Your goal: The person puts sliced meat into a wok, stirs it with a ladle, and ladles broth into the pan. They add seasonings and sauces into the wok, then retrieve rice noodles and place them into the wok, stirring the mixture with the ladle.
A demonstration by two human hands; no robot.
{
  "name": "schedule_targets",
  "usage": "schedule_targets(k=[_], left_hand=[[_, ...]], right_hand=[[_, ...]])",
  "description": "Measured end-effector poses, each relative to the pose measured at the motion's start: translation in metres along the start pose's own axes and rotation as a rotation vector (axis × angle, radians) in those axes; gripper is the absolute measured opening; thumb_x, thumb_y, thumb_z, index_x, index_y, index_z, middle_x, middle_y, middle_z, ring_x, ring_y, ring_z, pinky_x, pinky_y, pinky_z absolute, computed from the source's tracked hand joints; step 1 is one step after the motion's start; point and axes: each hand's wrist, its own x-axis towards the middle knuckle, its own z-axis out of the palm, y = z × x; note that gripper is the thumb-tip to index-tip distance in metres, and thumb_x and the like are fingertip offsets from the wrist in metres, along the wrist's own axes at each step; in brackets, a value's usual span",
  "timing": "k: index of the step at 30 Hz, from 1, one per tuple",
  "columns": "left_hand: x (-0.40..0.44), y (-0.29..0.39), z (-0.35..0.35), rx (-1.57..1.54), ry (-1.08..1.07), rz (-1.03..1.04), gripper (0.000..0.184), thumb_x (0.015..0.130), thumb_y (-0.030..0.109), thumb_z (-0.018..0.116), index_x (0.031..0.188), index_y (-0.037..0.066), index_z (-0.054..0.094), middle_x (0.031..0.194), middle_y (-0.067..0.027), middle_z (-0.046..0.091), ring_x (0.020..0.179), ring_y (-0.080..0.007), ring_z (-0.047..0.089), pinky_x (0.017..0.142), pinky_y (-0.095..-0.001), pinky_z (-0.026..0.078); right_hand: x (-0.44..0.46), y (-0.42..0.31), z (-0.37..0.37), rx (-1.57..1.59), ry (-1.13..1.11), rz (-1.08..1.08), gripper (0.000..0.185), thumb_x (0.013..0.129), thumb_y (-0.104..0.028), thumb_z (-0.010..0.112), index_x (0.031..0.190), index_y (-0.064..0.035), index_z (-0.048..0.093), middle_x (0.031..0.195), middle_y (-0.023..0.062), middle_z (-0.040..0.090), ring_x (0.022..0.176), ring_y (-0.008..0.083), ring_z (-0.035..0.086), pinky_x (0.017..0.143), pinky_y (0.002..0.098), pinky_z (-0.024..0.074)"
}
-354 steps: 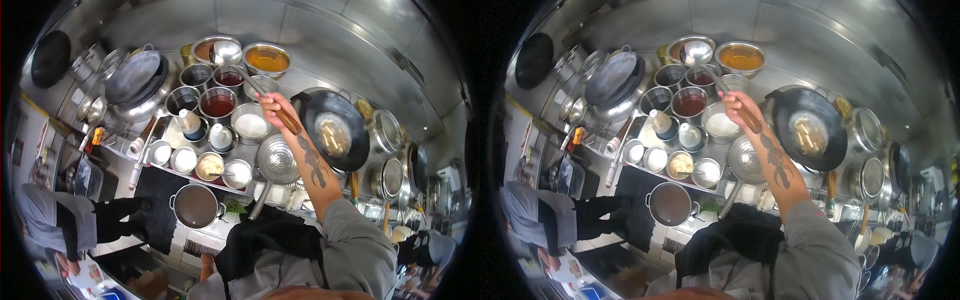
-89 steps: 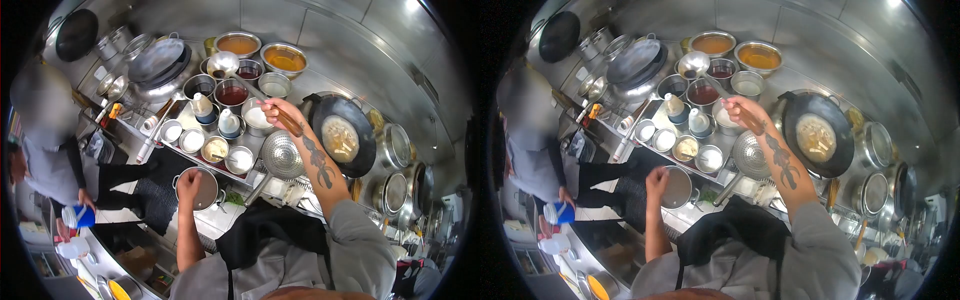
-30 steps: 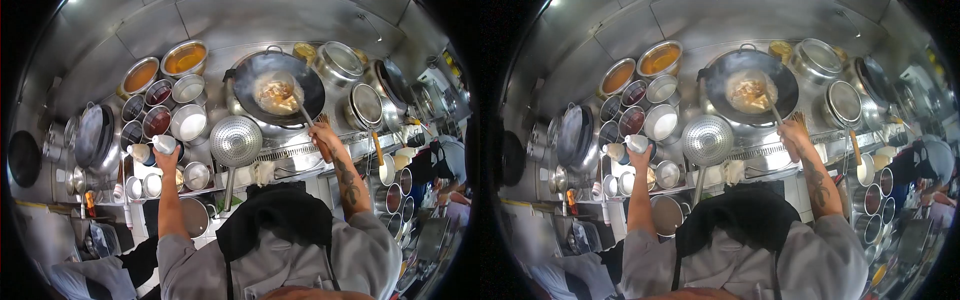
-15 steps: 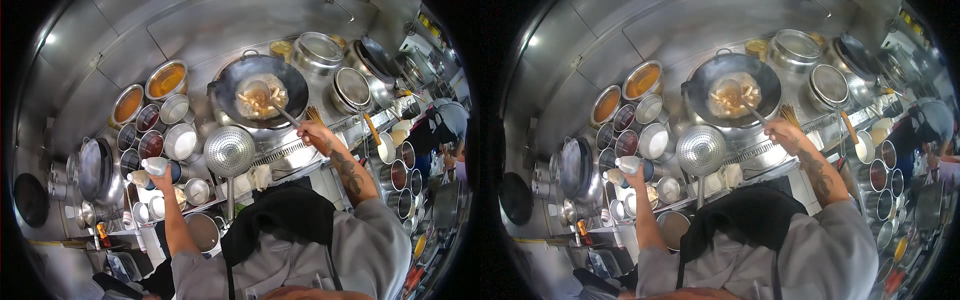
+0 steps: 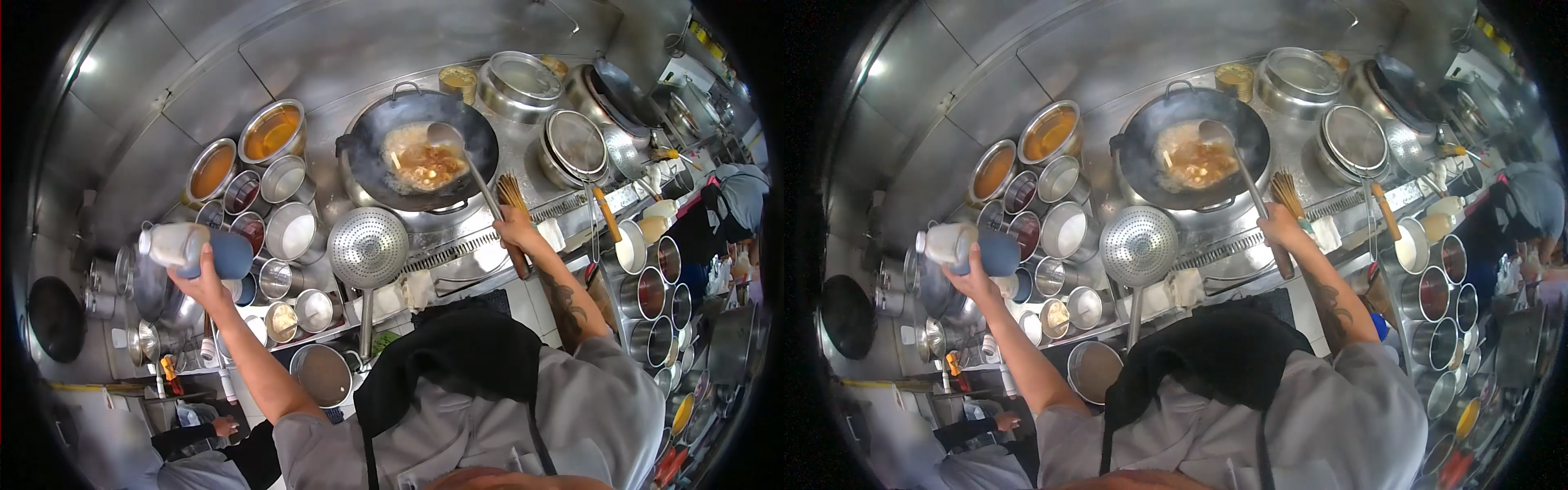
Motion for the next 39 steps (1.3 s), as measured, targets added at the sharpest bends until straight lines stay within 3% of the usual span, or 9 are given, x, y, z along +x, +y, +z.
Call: schedule_targets(k=[3, 6, 8, 12, 16, 19, 22, 34, 39], left_hand=[[0.000, 0.010, 0.023, 0.373, -0.109, 0.218, 0.080, 0.070, 0.011, 0.085, 0.134, -0.005, 0.041, 0.123, -0.0190, 0.054, 0.110, -0.0248, 0.056, 0.095, -0.0360, 0.046], [-0.017, 0.039, 0.064, 0.293, -0.358, 0.341, 0.082, 0.068, 0.017, 0.086, 0.134, -0.003, 0.042, 0.124, -0.0169, 0.055, 0.111, -0.0227, 0.055, 0.096, -0.0361, 0.044], [-0.031, 0.042, 0.089, 0.277, -0.463, 0.394, 0.080, 0.067, 0.017, 0.085, 0.133, -0.002, 0.043, 0.120, -0.0172, 0.057, 0.110, -0.0242, 0.057, 0.095, -0.0363, 0.045], [-0.053, 0.031, 0.130, 0.517, -0.615, 0.594, 0.080, 0.062, 0.016, 0.083, 0.131, 0.001, 0.045, 0.114, -0.0227, 0.059, 0.104, -0.0388, 0.059, 0.092, -0.0442, 0.048], [-0.079, 0.001, 0.160, 0.685, -0.743, 0.594, 0.086, 0.060, 0.024, 0.084, 0.133, 0.005, 0.043, 0.105, -0.0238, 0.060, 0.096, -0.0416, 0.060, 0.081, -0.0470, 0.050], [-0.102, -0.002, 0.182, 0.897, -0.880, 0.442, 0.086, 0.061, 0.024, 0.084, 0.134, 0.005, 0.043, 0.104, -0.0240, 0.060, 0.096, -0.0412, 0.061, 0.082, -0.0475, 0.051], [-0.117, -0.021, 0.202, 0.967, -0.951, 0.528, 0.083, 0.058, 0.024, 0.085, 0.129, 0.008, 0.044, 0.096, -0.0211, 0.060, 0.084, -0.0387, 0.064, 0.074, -0.0477, 0.053], [-0.139, -0.030, 0.246, 1.278, -1.046, 0.661, 0.077, 0.057, 0.022, 0.086, 0.122, 0.011, 0.045, 0.098, -0.0193, 0.061, 0.090, -0.0363, 0.064, 0.076, -0.0459, 0.053], [-0.138, -0.022, 0.249, 1.264, -1.083, 0.561, 0.081, 0.060, 0.027, 0.085, 0.128, 0.009, 0.045, 0.101, -0.0189, 0.061, 0.090, -0.0366, 0.064, 0.080, -0.0449, 0.052]], right_hand=[[0.013, 0.016, -0.008, 0.166, -0.115, 0.032, 0.018, 0.079, -0.006, 0.056, 0.092, 0.0064, 0.057, 0.063, 0.0122, 0.056, 0.048, 0.0228, 0.059, 0.045, 0.0374, 0.0494], [-0.019, -0.019, -0.014, -0.101, -0.035, -0.028, 0.020, 0.080, -0.006, 0.055, 0.096, 0.0058, 0.057, 0.064, 0.0118, 0.056, 0.049, 0.0220, 0.059, 0.046, 0.0364, 0.0496], [-0.027, -0.018, -0.017, -0.055, -0.019, -0.097, 0.019, 0.081, -0.005, 0.054, 0.097, 0.0051, 0.057, 0.065, 0.0119, 0.057, 0.048, 0.0210, 0.059, 0.046, 0.0356, 0.0486], [-0.031, -0.019, -0.026, 0.216, -0.079, -0.082, 0.018, 0.083, -0.005, 0.054, 0.098, 0.0045, 0.057, 0.065, 0.0094, 0.057, 0.046, 0.0177, 0.056, 0.043, 0.0326, 0.0444], [-0.036, -0.031, -0.050, 0.626, -0.305, 0.079, 0.018, 0.085, -0.005, 0.056, 0.101, 0.0037, 0.057, 0.067, 0.0055, 0.055, 0.044, 0.0142, 0.052, 0.041, 0.0280, 0.0396], [-0.044, -0.043, -0.059, 0.874, -0.476, 0.118, 0.020, 0.086, -0.005, 0.057, 0.104, 0.0038, 0.055, 0.069, 0.0048, 0.055, 0.044, 0.0137, 0.052, 0.040, 0.0264, 0.0387], [-0.052, -0.051, -0.059, 0.868, -0.521, 0.106, 0.022, 0.087, -0.005, 0.056, 0.107, 0.0049, 0.054, 0.071, 0.0047, 0.055, 0.045, 0.0136, 0.052, 0.040, 0.0252, 0.0378], [-0.058, -0.054, -0.059, 0.577, -0.423, 0.025, 0.009, 0.088, -0.005, 0.057, 0.095, -0.0002, 0.057, 0.067, 0.0023, 0.056, 0.044, 0.0108, 0.052, 0.039, 0.0232, 0.0370], [-0.045, -0.050, -0.063, 0.811, -0.477, 0.128, 0.016, 0.090, -0.006, 0.053, 0.105, 0.0009, 0.055, 0.071, 0.0027, 0.055, 0.046, 0.0109, 0.049, 0.041, 0.0245, 0.0365]])
